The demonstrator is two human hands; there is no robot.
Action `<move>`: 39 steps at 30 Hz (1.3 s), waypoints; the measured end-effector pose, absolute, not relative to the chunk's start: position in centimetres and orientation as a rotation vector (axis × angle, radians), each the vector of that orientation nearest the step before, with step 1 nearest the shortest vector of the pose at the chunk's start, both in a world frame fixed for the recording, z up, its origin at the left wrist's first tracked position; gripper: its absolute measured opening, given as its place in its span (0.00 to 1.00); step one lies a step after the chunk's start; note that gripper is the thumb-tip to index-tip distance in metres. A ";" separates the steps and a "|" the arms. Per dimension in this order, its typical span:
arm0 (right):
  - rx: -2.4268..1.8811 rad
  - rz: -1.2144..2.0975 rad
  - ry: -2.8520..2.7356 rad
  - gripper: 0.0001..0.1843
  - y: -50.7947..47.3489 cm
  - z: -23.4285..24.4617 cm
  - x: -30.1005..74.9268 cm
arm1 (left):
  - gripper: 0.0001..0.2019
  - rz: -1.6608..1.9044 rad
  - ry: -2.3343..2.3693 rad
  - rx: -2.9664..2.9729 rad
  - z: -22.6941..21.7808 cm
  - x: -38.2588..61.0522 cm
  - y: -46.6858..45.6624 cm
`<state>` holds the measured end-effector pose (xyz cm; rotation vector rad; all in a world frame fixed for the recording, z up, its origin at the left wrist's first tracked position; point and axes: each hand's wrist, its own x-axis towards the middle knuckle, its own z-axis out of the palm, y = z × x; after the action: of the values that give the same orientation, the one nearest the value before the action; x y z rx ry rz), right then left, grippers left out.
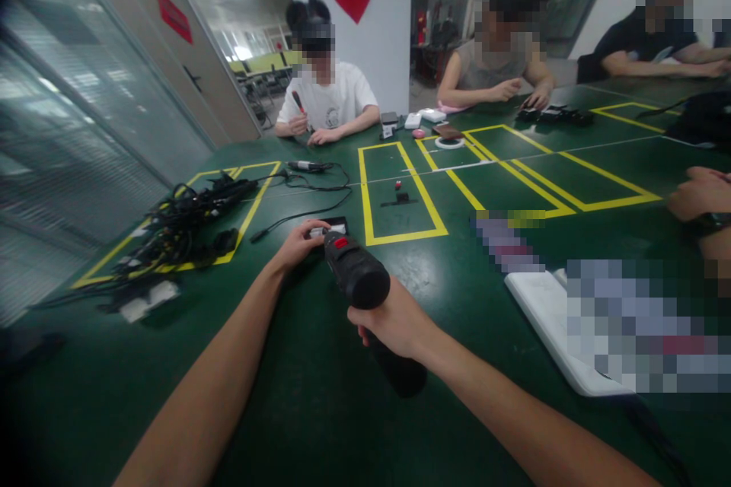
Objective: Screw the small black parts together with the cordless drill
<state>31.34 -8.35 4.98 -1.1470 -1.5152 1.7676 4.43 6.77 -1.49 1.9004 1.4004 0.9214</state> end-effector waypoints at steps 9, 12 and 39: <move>-1.159 1.766 -1.503 0.06 -8.3 4.9 31.4 | 0.18 0.905 1.394 1.958 -1.6 4.3 6.8; -1.151 1.769 -1.512 0.05 -8.4 4.9 31.4 | 0.19 0.932 1.396 1.965 -1.5 4.4 6.6; -1.164 1.736 -1.584 0.05 -8.5 5.1 31.3 | 0.18 0.911 1.437 1.998 -1.3 4.7 6.6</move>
<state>31.33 -8.52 5.05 -1.1637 -1.5840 1.7357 4.68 6.58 -1.28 1.9981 1.4373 0.9114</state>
